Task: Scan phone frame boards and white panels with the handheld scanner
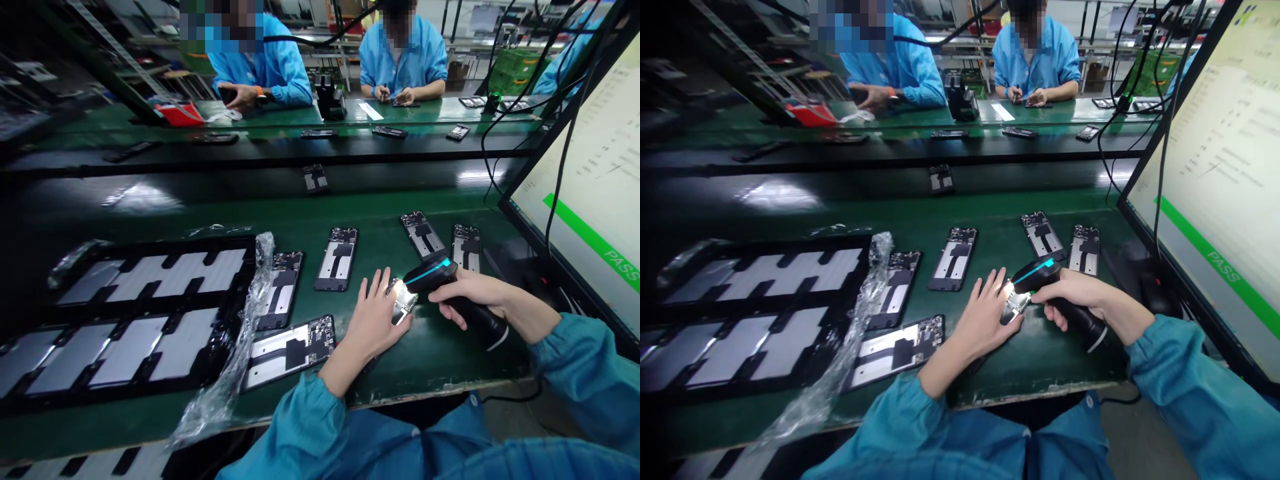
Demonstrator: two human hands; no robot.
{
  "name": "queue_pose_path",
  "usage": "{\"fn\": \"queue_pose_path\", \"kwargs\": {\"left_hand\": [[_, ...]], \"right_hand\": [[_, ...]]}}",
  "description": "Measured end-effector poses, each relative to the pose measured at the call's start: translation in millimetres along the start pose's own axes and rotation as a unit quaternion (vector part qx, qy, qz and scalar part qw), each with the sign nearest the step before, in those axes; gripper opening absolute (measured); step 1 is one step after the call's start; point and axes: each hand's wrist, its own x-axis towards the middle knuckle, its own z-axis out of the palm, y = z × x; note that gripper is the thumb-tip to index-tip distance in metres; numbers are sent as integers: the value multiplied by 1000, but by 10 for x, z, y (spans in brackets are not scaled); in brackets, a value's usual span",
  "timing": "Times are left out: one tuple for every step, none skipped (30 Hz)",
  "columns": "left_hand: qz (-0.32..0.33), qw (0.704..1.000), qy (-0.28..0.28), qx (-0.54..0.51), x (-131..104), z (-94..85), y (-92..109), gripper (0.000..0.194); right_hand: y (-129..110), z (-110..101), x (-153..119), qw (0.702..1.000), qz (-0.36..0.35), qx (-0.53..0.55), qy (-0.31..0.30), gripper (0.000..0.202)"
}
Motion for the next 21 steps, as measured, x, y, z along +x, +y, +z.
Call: {"fn": "queue_pose_path", "kwargs": {"left_hand": [[6, 1000, -4, 0, -3, -10, -1, 66], [9, 1000, -8, 1, -7, -19, 0, 65], [11, 1000, -11, 1, -11, -25, 0, 64], [12, 1000, -13, 1, -16, -28, 1, 64], [12, 1000, -14, 1, -20, -28, 1, 63], [13, 1000, -15, 0, -24, -26, 0, 63], [13, 1000, -14, -2, -28, -22, -1, 63], [15, 1000, -12, -4, -30, -17, -2, 62], [16, 1000, -11, -5, -32, -13, -3, 61], [18, 1000, -10, -6, -32, -9, -5, 60], [18, 1000, -8, -6, -32, -6, -5, 59], [18, 1000, -8, -5, -32, -5, -6, 59], [17, 1000, -8, -4, -31, -5, -6, 58], [17, 1000, -8, -4, -30, -5, -6, 59], [16, 1000, -6, -3, -30, -5, -6, 59], [15, 1000, -5, -3, -30, -5, -5, 60], [15, 1000, -3, -2, -30, -4, -4, 61], [15, 1000, -2, -2, -31, -3, -2, 61], [13, 1000, -1, 0, -33, 0, 1, 62], [11, 1000, 0, 2, -34, 3, 5, 62], [9, 1000, 1, 4, -36, 7, 9, 63]], "right_hand": [[-4, 0, 12, 1000, 2, -1, -2, 27], [-7, -2, 23, 1000, 6, 1, -5, 28], [-9, -4, 33, 1000, 10, 2, -6, 28], [-11, -8, 44, 1000, 14, 3, -7, 28], [-12, -11, 54, 1000, 17, 6, -11, 28], [-13, -15, 65, 1000, 20, 9, -15, 28], [-14, -20, 74, 999, 24, 11, -18, 28], [-14, -24, 82, 999, 29, 11, -19, 28], [-13, -29, 87, 999, 31, 10, -20, 29], [-10, -34, 91, 999, 33, 11, -19, 29], [-4, -39, 94, 999, 34, 13, -18, 29], [6, -44, 96, 999, 32, 15, -20, 29], [20, -50, 98, 999, 29, 17, -22, 30], [38, -55, 101, 999, 26, 19, -26, 30], [57, -61, 104, 999, 24, 23, -28, 29], [78, -66, 107, 999, 21, 25, -31, 29], [99, -71, 110, 999, 17, 28, -34, 29], [118, -76, 110, 999, 12, 30, -37, 29], [135, -79, 107, 999, 7, 31, -40, 29], [150, -82, 99, 999, 2, 32, -42, 30], [163, -82, 88, 999, -2, 32, -42, 29]]}}
